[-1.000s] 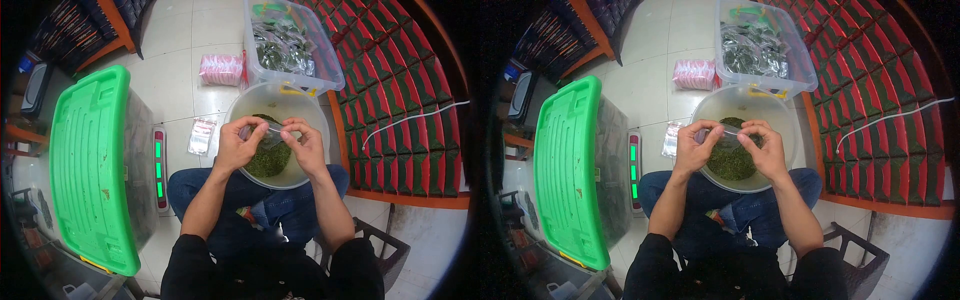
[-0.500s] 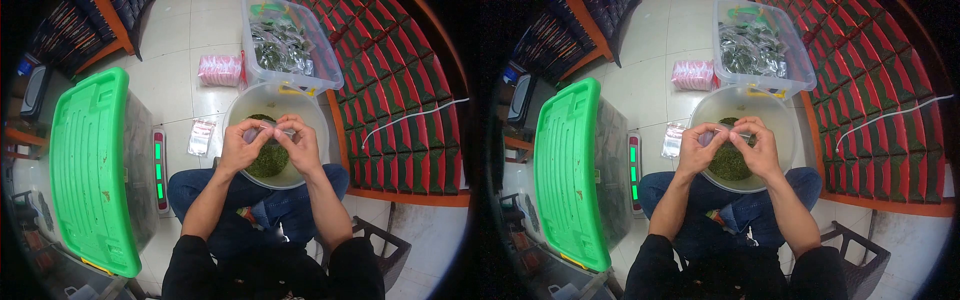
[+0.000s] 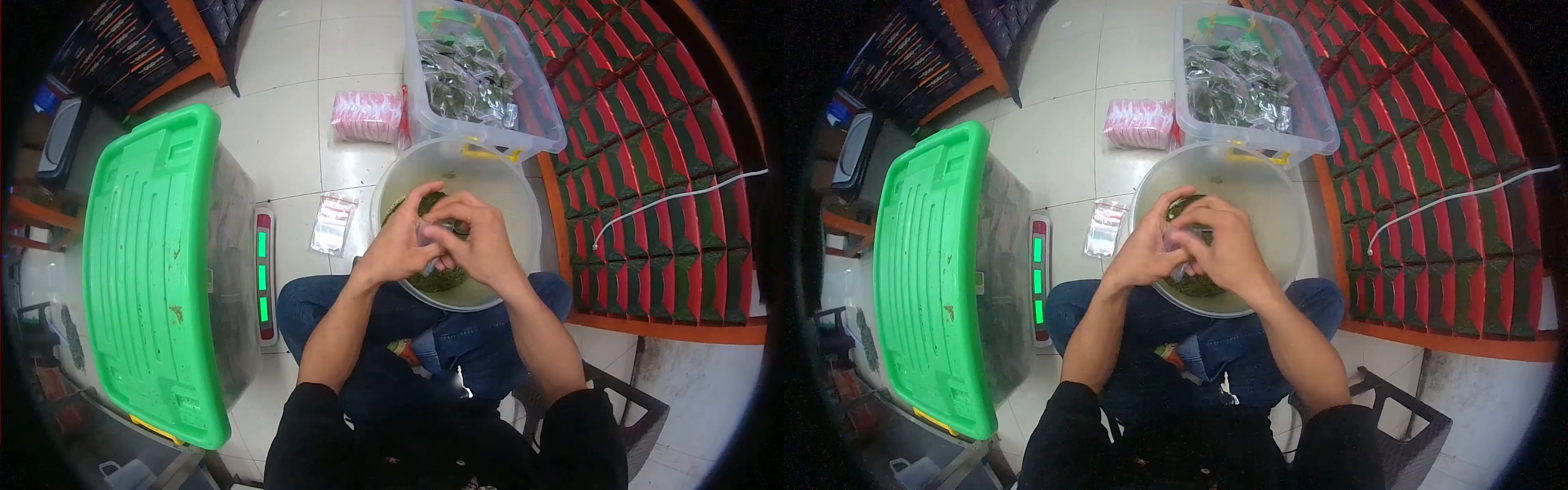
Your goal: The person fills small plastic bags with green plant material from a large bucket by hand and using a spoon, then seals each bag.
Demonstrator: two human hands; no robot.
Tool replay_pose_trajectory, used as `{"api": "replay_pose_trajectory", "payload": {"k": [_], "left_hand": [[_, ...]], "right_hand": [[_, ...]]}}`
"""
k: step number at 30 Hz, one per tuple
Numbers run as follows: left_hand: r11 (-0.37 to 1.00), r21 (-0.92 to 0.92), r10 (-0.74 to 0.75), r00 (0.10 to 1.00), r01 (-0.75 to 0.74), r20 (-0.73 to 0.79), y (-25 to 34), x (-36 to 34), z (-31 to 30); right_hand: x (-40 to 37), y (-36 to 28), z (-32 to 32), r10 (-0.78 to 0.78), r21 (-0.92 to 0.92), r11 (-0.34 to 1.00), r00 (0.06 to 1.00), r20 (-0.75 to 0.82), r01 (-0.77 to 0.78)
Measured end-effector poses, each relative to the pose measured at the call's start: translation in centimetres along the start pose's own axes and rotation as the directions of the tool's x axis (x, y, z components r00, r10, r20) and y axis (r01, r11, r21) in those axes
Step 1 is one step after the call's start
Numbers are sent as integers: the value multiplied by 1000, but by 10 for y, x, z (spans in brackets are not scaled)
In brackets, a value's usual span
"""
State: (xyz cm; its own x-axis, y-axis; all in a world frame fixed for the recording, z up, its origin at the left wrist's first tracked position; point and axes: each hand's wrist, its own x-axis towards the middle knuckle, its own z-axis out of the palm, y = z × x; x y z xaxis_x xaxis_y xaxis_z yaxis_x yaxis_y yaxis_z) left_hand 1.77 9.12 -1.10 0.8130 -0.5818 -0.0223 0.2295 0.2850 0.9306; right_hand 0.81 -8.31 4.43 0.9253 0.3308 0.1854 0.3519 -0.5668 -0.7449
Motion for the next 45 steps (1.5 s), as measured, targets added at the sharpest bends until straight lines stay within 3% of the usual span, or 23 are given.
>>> {"api": "replay_pose_trajectory", "payload": {"k": [2, 3, 5, 6, 7, 9, 11, 12, 13, 15, 17, 19, 20, 22, 26, 28, 32, 34, 36, 37, 39, 40, 45], "left_hand": [[995, 48, -87, 996, 86, 6, 9, -4, -2], [995, 51, -83, 997, 82, 6, 3, -1, -4], [735, 540, 466, 884, -411, 38, -18, 10, -4], [929, 329, 196, 979, -168, -53, -7, 4, 0], [929, 328, 197, 979, -170, -53, -2, 1, 2], [943, 315, 139, 986, -104, -92, 2, -5, 2], [944, 277, 220, 966, -176, -135, 5, -5, 5], [938, 239, 295, 939, -250, -177, 6, -3, 7], [939, 234, 296, 940, -253, -170, 7, -3, 6], [868, 444, 286, 954, -221, -85, 8, -7, 4], [863, 432, 361, 918, -262, -164, 5, -4, 10], [855, 474, 321, 932, -208, -170, 5, -6, 5], [853, 479, 321, 932, -208, -166, 7, -7, 6], [827, 561, 194, 955, -37, -223, 12, -10, 11], [819, 536, 331, 933, -208, -144, -11, -2, 7], [965, 263, 39, 993, -8, -113, 3, -4, 10], [997, 61, -55, 998, 56, -21, 19, -7, 14], [811, 544, 227, 973, -215, 47, 4, -4, 11], [744, 639, 314, 947, -197, -73, -9, 1, 17], [667, 728, 411, 894, -162, -178, -12, 2, 21], [693, 712, 400, 883, -114, -248, -14, 4, 24], [622, 758, 523, 825, -196, -215, -15, 7, 26], [497, 819, 718, 666, -287, -202, -14, 8, 25]], "right_hand": [[-4, 7, 13, 95, 109, 989, 993, 68, -102], [-5, 7, 19, 15, 110, 994, 996, -93, -4], [-2, 3, 18, -70, 81, 992, 963, -259, 94], [0, 0, 16, 17, 226, 971, 923, -384, 77], [0, -2, 15, 122, 371, 925, 866, -484, 77], [4, 5, -6, 46, 228, 968, 812, -582, 108], [5, -2, -32, -37, 33, 998, 901, -432, 57], [7, -2, -41, -198, -164, 974, 946, -259, 159], [5, -3, -40, -195, -171, 973, 945, -262, 154], [-3, -4, -31, -170, -287, 948, 980, -102, 135], [-10, -7, -21, -181, -328, 936, 974, -139, 127], [-17, -15, -10, -194, -445, 895, 887, -419, -15], [-21, -17, -9, -194, -442, 897, 884, -424, -16], [-28, -18, -10, 240, -125, 960, 966, -97, -251], [-30, -3, -12, 145, 6, 989, 989, 17, -145], [-31, -3, -20, 210, 88, 972, 972, 107, -220], [-30, 1, -28, 256, 228, 916, 919, 300, -330], [-30, 2, -24, 274, 234, 901, 896, 350, -367], [-31, 3, -12, 204, -239, 954, 976, 74, -181], [-30, 2, -12, 206, -238, 954, 975, 76, -183], [-24, -3, -14, 317, -367, 865, 939, -132, -343], [-20, -7, -15, 319, -381, 851, 932, -171, -361], [0, -5, -14, 287, -363, 875, 947, -142, -320]]}}
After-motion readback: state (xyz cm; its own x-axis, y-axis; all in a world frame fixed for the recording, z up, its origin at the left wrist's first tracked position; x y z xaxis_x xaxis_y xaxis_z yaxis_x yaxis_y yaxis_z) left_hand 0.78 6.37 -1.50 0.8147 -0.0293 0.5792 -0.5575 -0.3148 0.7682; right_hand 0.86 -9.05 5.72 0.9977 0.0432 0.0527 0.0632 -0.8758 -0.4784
